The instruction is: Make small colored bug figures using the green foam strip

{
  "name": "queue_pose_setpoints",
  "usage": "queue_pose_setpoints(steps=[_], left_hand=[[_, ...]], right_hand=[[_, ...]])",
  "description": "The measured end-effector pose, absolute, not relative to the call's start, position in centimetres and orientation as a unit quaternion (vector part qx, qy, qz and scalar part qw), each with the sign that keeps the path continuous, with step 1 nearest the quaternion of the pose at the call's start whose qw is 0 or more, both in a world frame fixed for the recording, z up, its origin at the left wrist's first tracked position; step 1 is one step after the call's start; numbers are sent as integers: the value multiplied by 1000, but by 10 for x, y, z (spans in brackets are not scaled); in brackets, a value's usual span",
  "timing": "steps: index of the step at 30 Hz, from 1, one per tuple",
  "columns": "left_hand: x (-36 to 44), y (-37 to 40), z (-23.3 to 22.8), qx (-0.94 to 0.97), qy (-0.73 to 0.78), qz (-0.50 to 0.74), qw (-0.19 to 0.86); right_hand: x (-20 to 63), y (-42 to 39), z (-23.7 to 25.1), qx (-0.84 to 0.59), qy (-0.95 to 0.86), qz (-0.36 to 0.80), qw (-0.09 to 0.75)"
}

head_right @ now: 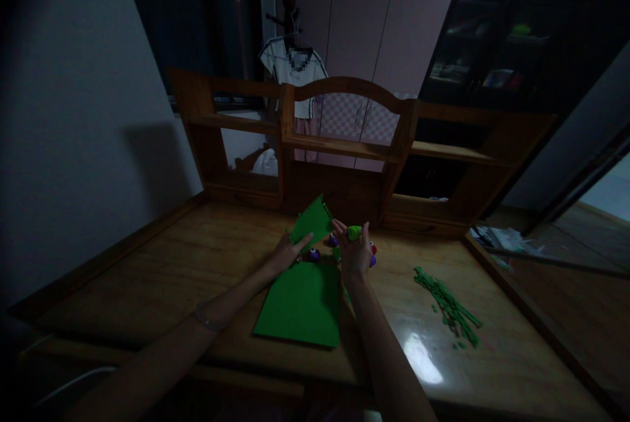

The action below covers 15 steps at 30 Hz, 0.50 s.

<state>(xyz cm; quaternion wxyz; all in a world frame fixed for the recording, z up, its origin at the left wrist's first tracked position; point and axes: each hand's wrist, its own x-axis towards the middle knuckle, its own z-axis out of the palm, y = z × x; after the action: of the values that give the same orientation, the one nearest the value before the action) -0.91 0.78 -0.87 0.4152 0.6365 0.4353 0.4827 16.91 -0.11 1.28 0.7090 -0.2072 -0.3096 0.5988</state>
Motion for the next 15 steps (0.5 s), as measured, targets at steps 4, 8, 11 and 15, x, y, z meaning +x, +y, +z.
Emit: queue_pose_setpoints(steps=[4,8,11,15], left_hand=[[-9,9,-10,637,441,476,416],[-8,9,-9,639,448,479,402],[-7,7,-7,637,450,484,396],[-8,6,-6,629,470,466,407]], right_hand=[[169,-1,13,-202,-308,598,712],[168,-1,14,-212,-297,597,714],[168,-2,14,-211,-298,598,714],[168,-2,15,-206,-291,599,718]])
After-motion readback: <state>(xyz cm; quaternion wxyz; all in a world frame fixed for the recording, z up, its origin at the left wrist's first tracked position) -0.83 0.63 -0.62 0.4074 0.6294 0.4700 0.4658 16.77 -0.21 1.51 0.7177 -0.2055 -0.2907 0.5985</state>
